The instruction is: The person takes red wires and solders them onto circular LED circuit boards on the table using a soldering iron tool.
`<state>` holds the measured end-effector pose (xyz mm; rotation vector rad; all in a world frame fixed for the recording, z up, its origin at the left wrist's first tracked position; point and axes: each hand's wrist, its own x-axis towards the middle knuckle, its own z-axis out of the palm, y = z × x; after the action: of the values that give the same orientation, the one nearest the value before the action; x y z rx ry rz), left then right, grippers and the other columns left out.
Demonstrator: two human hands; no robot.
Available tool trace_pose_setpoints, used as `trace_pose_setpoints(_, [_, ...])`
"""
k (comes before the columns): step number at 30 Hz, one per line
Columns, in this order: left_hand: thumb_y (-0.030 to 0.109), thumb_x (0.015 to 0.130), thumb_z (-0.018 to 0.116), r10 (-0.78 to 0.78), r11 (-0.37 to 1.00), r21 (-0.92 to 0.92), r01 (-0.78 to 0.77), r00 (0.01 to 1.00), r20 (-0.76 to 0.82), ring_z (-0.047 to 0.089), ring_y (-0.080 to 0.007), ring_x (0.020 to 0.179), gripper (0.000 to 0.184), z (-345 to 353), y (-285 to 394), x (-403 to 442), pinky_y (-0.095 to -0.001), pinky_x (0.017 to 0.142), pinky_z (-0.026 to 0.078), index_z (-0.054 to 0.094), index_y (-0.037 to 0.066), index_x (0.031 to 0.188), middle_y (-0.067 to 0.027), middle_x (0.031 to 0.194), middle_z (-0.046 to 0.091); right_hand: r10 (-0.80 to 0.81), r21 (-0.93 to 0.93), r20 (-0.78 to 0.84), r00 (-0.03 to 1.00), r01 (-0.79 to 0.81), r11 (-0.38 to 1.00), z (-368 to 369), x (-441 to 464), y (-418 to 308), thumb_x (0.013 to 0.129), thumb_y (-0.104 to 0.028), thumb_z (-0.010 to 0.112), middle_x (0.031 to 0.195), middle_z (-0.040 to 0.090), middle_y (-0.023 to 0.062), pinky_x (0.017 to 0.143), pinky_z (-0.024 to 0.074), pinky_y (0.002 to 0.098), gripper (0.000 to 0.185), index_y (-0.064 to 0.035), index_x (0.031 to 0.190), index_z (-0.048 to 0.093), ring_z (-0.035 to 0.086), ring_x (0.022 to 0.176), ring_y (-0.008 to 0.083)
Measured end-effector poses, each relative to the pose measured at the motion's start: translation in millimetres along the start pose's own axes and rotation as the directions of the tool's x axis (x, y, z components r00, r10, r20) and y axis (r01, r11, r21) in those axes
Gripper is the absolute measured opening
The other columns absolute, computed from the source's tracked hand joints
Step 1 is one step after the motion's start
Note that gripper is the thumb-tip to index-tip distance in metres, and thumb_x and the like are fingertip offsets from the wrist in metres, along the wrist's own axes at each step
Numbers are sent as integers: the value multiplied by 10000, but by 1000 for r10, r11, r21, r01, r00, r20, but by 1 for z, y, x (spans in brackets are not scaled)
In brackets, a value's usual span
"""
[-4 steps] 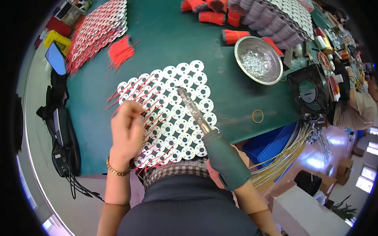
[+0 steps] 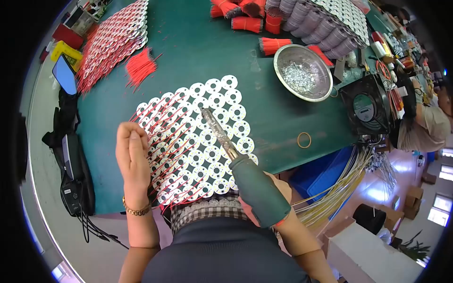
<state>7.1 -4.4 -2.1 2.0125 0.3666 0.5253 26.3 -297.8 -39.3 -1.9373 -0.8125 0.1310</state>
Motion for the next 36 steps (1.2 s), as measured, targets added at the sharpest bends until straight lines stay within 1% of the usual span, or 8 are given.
trace_pose_setpoints(6, [8,984,509,182,977,114,-181,983,-3,411,-63,724,121,-2,3,-2,-204,641,346,625,9,1019,19,825,494,9,-10,56,998,-9,1000,5,-9,11,853,-2,599,880,622,104,703,510,291,428,51,1271,526,604,720,164])
trace_pose_setpoints(9, [-12,954,537,114,986,113,-126,988,104,445,-85,764,131,-5,24,-15,-216,677,363,663,-7,987,-6,867,526,484,246,97,870,-492,835,14,-18,19,854,-17,603,889,618,97,717,508,292,444,56,1284,518,596,741,168])
trace_pose_setpoints(12, [-61,844,657,164,982,77,-171,982,91,518,-128,689,149,6,30,-30,-251,618,421,722,27,945,-47,805,567,0,-31,18,1000,1,1000,6,-10,4,870,-40,614,935,616,100,719,509,295,470,49,1316,496,589,771,167])
trace_pose_setpoints(18, [-32,778,730,159,957,232,-175,983,88,557,-143,596,102,24,23,-43,-275,541,446,703,34,850,-42,744,594,263,608,13,965,-216,764,11,-29,-10,850,-30,637,941,620,104,744,506,300,518,-2,1347,496,582,811,168])
trace_pose_setpoints(21, [-57,767,708,18,962,270,-39,996,82,490,-64,557,80,27,21,-46,-224,507,373,680,4,810,-22,740,592,366,301,-54,929,-335,893,13,-38,-13,676,-145,811,868,720,58,656,539,291,475,-44,1114,659,695,745,206])
trace_pose_setpoints(24, [-52,753,706,36,948,312,-54,997,64,464,-51,539,87,31,17,-47,-221,498,359,660,16,785,-17,738,590,315,81,94,944,-322,943,8,-50,-13,843,-80,679,802,630,17,699,496,260,298,-16,1131,640,567,779,104])
trace_pose_setpoints(30, [24,735,729,32,939,339,-50,998,59,464,-93,485,79,31,15,-45,-253,469,363,677,78,762,-5,706,586,360,188,22,933,-357,915,13,-46,-16,828,-122,693,599,566,-53,510,433,228,127,-54,721,698,525,554,64])
trace_pose_setpoints(36, [-62,718,705,-1,950,312,-23,997,77,434,-34,537,119,30,17,-44,-201,486,333,662,41,760,8,718,572,264,46,229,937,-282,958,6,-56,-9,868,-113,679,629,643,80,395,416,246,123,-3,821,709,557,460,119])
